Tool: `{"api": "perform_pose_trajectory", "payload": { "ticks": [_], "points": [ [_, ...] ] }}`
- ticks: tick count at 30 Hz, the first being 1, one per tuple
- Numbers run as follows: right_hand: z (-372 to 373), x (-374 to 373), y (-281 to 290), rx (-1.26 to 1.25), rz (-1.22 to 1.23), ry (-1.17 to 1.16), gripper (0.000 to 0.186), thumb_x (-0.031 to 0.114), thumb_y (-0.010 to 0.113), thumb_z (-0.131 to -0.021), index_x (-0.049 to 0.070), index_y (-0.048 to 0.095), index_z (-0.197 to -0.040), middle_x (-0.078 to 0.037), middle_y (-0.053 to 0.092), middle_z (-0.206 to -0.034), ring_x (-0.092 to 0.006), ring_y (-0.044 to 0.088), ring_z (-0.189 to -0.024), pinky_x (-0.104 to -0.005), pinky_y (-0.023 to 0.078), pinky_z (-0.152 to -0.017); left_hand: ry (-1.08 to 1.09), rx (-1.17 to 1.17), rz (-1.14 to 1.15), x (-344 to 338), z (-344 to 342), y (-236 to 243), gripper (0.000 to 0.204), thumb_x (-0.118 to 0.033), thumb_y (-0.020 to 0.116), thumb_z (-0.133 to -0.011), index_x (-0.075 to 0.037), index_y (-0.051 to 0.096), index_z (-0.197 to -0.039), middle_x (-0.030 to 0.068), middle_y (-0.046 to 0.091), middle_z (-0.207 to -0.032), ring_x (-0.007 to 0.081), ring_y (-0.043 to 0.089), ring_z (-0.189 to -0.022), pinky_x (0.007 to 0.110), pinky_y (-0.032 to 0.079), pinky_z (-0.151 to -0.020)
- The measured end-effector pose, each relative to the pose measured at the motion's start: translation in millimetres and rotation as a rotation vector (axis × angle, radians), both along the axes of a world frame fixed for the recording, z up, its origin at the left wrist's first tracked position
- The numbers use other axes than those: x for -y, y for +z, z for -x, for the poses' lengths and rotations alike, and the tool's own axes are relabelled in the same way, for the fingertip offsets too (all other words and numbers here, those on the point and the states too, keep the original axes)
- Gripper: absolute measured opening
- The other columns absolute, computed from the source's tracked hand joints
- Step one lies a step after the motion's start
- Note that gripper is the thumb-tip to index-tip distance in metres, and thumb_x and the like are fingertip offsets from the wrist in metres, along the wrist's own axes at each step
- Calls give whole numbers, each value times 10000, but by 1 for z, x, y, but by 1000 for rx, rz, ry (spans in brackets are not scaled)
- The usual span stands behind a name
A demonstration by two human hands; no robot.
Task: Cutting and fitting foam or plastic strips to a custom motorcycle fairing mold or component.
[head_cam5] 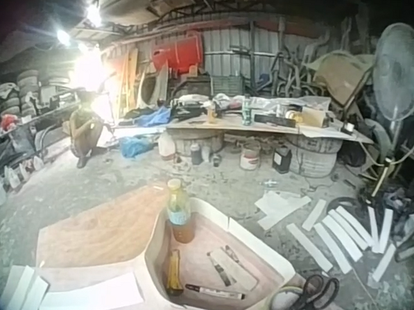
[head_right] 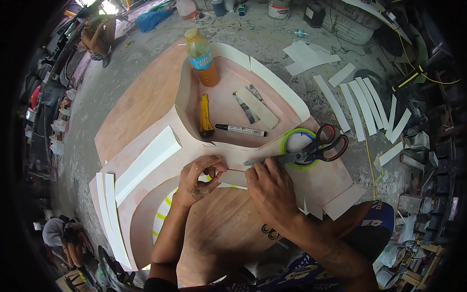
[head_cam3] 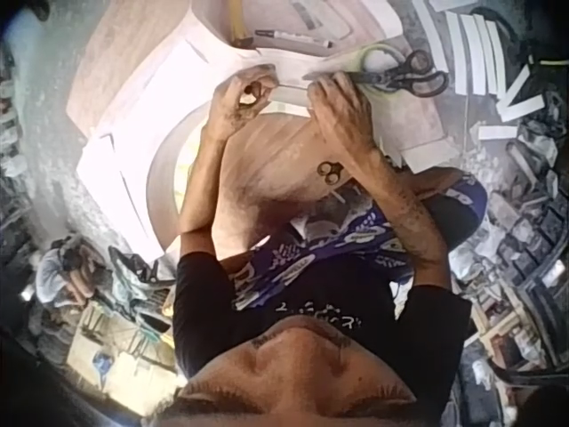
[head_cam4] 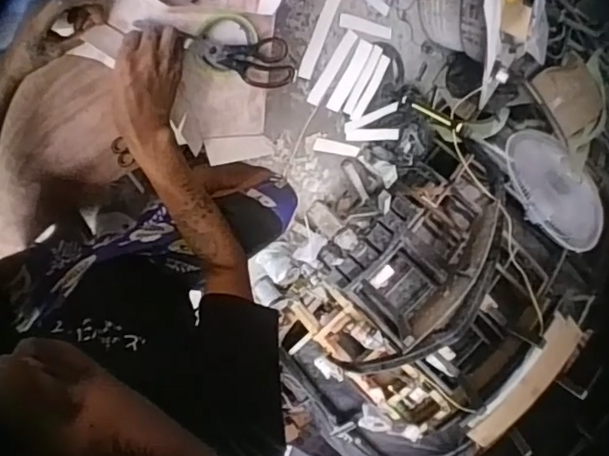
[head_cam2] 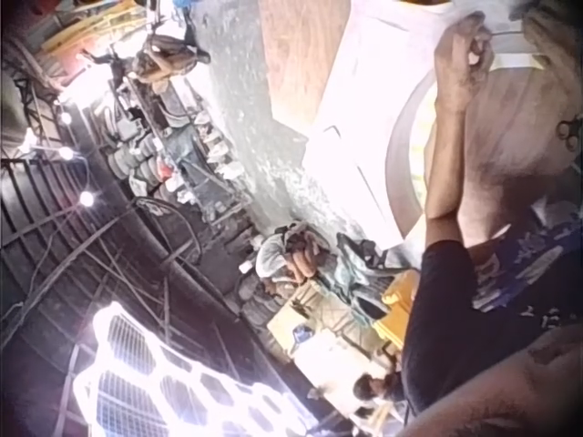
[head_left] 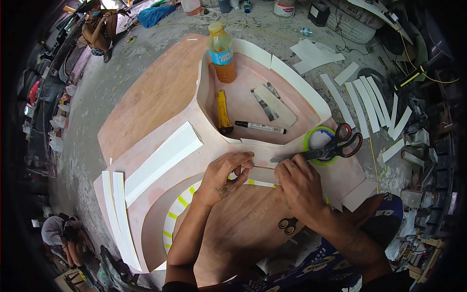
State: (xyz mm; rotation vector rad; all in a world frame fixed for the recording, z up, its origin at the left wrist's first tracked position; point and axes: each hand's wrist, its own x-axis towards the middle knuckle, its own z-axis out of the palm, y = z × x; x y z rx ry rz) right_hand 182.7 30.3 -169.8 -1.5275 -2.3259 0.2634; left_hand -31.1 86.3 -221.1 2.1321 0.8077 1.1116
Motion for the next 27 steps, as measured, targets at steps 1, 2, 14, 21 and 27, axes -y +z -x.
{"api": "perform_pose_trajectory", "payload": {
  "ticks": [1, 2, 14, 21, 27],
  "points": [
    [0, 0, 2, 10, 10, 1, 176, 34, 614, -719, 2, 573, -888, -120, 551, -904, -289, 525, -927, -399, 478, -782, -2, -9, 7, -1, 0, 1, 543, 128, 732, -706, -66, 537, -1175, 87, 676, -967, 198, 627, -726, 280, 506, -578],
    [-1, 0, 5, 21, 21, 2, 184, 45, 615, -722, 4, 579, -898, -115, 554, -899, -284, 526, -921, -390, 480, -785, -4, -6, 4, -1, -1, 1, 543, 128, 732, -706, -66, 537, -1175, 87, 676, -967, 198, 627, -726, 280, 506, -578],
    [-36, 11, 51, -141, 336, 60, 447, 141, 737, -783, -6, 581, -1175, -109, 588, -1151, -292, 523, -1084, -404, 447, -951, -4, -17, -14, 0, 2, -1, 506, 144, 725, -713, -58, 533, -1135, 110, 683, -959, 221, 649, -734, 295, 518, -573],
    [-26, 10, 31, -91, 328, 63, 485, 155, 719, -802, -13, 560, -1229, -120, 547, -1184, -291, 498, -1114, -413, 435, -967, -16, -1, -73, -2, 1, -2, 511, 143, 724, -714, -64, 514, -1132, 113, 689, -943, 284, 678, -799, 345, 546, -664],
    [-18, 10, 19, -17, 281, 42, 482, 151, 736, -775, -16, 592, -1204, -111, 547, -1138, -276, 503, -1095, -396, 442, -961, -15, -14, -52, -1, 1, 1, 520, 132, 731, -703, -61, 516, -1135, 113, 691, -949, 276, 678, -798, 352, 549, -698]
  ]
}}
